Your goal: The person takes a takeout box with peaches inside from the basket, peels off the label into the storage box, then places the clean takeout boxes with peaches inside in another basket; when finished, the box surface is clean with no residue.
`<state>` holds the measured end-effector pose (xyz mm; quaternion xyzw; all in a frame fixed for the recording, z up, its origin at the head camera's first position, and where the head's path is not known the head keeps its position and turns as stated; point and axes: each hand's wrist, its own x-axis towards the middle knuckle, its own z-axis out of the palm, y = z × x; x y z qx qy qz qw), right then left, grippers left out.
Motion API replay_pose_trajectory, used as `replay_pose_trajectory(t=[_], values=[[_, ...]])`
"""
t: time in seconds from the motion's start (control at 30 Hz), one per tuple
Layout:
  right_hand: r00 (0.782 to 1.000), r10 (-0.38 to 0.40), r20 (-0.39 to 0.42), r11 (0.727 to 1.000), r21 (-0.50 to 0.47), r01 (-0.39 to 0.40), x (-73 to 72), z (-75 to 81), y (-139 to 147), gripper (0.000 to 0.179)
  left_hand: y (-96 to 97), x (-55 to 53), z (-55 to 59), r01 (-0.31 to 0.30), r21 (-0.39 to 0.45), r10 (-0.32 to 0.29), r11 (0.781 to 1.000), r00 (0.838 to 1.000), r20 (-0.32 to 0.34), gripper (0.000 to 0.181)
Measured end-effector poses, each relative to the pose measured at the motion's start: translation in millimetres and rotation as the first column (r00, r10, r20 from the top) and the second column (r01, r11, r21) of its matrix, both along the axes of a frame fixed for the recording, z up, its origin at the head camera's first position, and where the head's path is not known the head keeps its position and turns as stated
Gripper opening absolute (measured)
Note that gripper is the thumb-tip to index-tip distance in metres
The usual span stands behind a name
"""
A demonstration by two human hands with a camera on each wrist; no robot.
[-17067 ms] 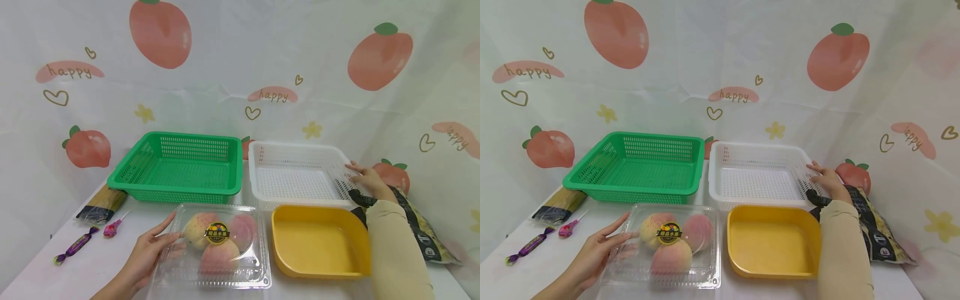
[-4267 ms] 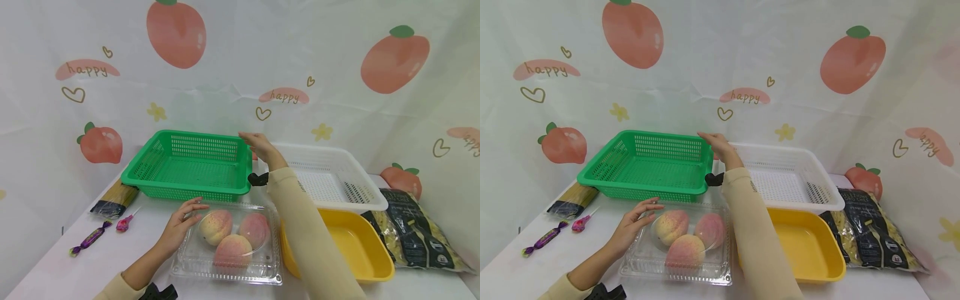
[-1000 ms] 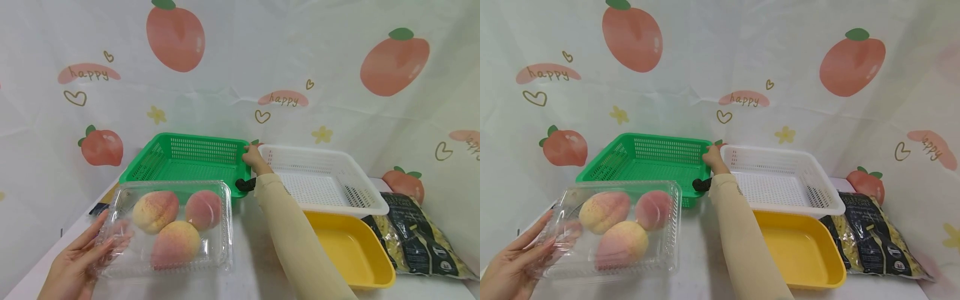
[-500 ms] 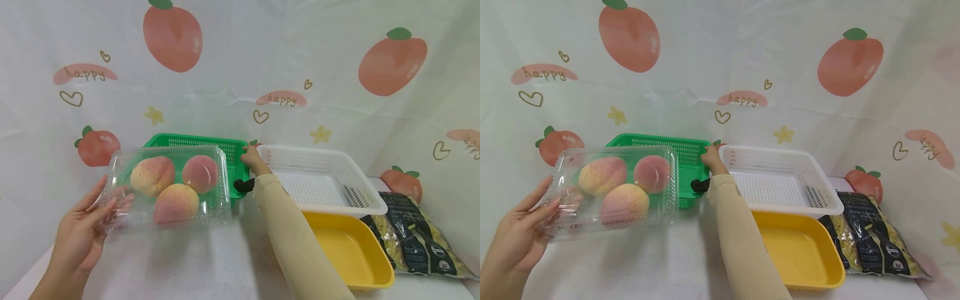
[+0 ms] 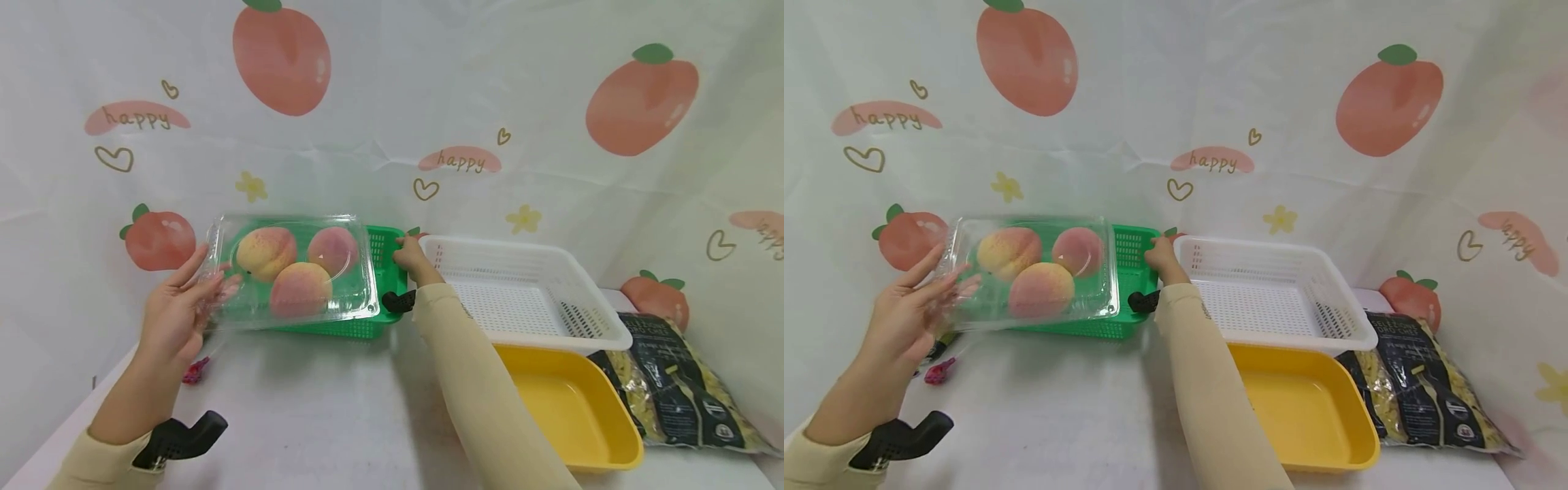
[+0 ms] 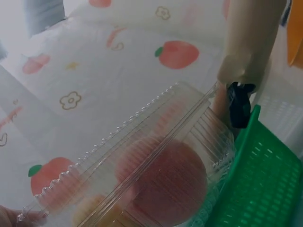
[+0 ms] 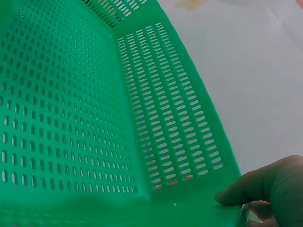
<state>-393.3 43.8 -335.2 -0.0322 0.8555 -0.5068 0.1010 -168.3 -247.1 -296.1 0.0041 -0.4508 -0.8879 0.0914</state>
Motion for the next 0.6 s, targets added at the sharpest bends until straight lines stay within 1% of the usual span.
replay_pose_trajectory(t=[0.13,0.27,0.33,0.5,0.6], values=[[1.000,0.010,-0.007,1.000,-0.005,-0.010,1.8,0.0,0.7,0.061,1.5,-12.6,2.6,-0.017,-0.004,0.017,1.000,1.000,0.011,0.063],[0.999,0.010,-0.032,1.000,-0.020,-0.010,4.5,1.2,1.2,0.060,4.3,-23.0,5.9,-0.019,-0.047,0.018,0.999,1.000,-0.009,0.072],[0.999,0.008,-0.043,1.000,-0.021,-0.009,5.8,1.5,1.5,0.058,6.2,-27.5,7.7,-0.018,-0.066,0.017,0.998,1.000,-0.006,0.075],[0.998,0.011,-0.056,1.000,-0.008,-0.011,6.8,1.4,1.6,0.056,9.4,-37.9,10.9,0.001,-0.088,0.001,0.996,1.000,0.027,0.079],[0.999,0.010,-0.044,1.000,-0.003,-0.010,4.3,0.6,1.3,0.057,9.3,-43.4,11.3,0.008,-0.109,-0.003,0.994,0.999,0.042,0.080]])
